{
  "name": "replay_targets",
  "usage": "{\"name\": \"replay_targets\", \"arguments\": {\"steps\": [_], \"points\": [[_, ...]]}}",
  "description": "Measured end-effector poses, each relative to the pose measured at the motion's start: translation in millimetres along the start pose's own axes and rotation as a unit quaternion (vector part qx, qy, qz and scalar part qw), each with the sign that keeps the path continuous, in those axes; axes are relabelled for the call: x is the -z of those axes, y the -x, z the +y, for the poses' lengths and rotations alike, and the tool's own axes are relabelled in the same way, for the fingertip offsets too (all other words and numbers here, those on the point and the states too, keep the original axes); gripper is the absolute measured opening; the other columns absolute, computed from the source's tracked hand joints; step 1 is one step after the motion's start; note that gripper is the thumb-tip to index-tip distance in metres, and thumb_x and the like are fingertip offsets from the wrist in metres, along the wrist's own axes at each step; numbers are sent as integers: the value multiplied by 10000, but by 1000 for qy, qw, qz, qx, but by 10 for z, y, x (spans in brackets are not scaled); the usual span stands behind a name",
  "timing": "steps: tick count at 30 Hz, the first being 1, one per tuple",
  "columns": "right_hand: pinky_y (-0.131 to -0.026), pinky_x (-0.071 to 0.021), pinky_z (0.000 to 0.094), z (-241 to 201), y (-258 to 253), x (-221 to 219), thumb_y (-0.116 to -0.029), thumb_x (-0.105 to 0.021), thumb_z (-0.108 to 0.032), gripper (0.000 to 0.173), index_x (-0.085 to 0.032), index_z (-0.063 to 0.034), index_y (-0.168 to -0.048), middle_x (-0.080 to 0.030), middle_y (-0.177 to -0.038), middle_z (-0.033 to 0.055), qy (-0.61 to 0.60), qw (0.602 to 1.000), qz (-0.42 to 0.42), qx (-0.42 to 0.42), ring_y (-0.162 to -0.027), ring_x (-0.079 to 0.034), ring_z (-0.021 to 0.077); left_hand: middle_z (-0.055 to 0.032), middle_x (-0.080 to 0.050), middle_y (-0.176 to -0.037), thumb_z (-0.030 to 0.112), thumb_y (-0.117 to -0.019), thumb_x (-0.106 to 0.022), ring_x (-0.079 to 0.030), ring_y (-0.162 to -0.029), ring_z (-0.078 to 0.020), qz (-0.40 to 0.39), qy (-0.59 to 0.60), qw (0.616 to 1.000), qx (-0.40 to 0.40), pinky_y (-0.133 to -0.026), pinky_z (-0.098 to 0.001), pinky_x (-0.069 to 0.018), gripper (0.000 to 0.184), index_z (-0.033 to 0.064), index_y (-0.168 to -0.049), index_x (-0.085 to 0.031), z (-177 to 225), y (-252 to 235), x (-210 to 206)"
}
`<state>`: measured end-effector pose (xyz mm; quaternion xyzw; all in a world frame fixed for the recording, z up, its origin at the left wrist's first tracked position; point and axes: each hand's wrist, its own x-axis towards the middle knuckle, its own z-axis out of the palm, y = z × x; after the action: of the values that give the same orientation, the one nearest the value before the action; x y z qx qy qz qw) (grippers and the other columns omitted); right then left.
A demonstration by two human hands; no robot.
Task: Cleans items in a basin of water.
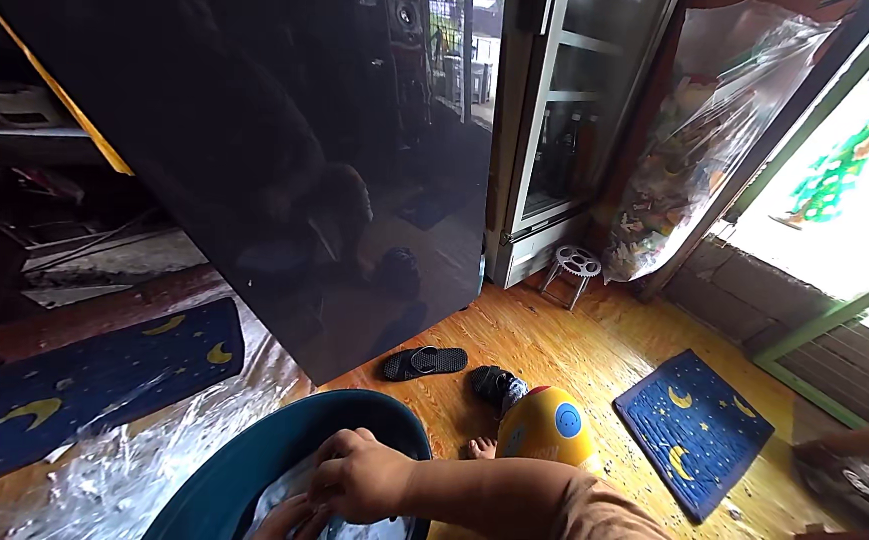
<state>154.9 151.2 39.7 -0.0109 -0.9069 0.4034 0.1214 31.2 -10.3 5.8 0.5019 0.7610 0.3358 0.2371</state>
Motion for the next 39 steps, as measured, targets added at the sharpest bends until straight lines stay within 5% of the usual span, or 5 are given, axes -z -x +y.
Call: {"name": "replay_targets", "arguments": {"steps": [15,21,27,31,39], "points": [[-1082,-447,498,-87,-49,68,-994,-591,-48,180,-730,51,-1053,-617,-1301,247,-54,997,61,-5,-1252,-557,407,-361,-645,-1187,144,-1011,-610,-603,-1206,-485,-36,8,999,-19,-1076,-606,-444,331,-152,-1154,-649,110,46,-50],[-1073,-463,483,-124,-61,152,-977,-585,0,154,-711,85,-1002,-637,-1245,261,-88,987,125,38,-1234,-579,392,-263,-709,-1192,90,-1086,-368,-638,-1212,-433,-113,-94,988,-40,-1146,-567,-394,391,-105,-1122,-705,-13,12,-120],[-1068,-454,517,-23,-7,47,-995,-623,-104,179,-762,-5,-1048,-591,-1353,241,-25,999,29,19,-1262,-542,414,-332,-580,-1360,264,-846,-839,-495,-1349,-493,-46,-13,999,-11,-1164,-629,-352,614,-83,-1304,-622,-24,-3,13],[-1109,-428,519,13,25,-21,-961,-673,-116,179,-774,-35,-1085,-555,-1422,227,-55,998,8,-15,-1299,-524,394,-225,-670,-1296,192,-957,-698,-606,-1284,-351,36,8,999,-28,-1131,-512,-454,304,-18,-1174,-741,63,2,24],[-1108,-456,450,34,-61,-13,-966,-643,-118,173,-746,7,-1025,-567,-1391,236,-81,996,30,-18,-1317,-535,334,-189,-675,-1312,275,-1019,-639,-612,-1286,-267,14,72,997,-3,-1146,-433,-444,361,-19,-1214,-719,205,8,115]]}}
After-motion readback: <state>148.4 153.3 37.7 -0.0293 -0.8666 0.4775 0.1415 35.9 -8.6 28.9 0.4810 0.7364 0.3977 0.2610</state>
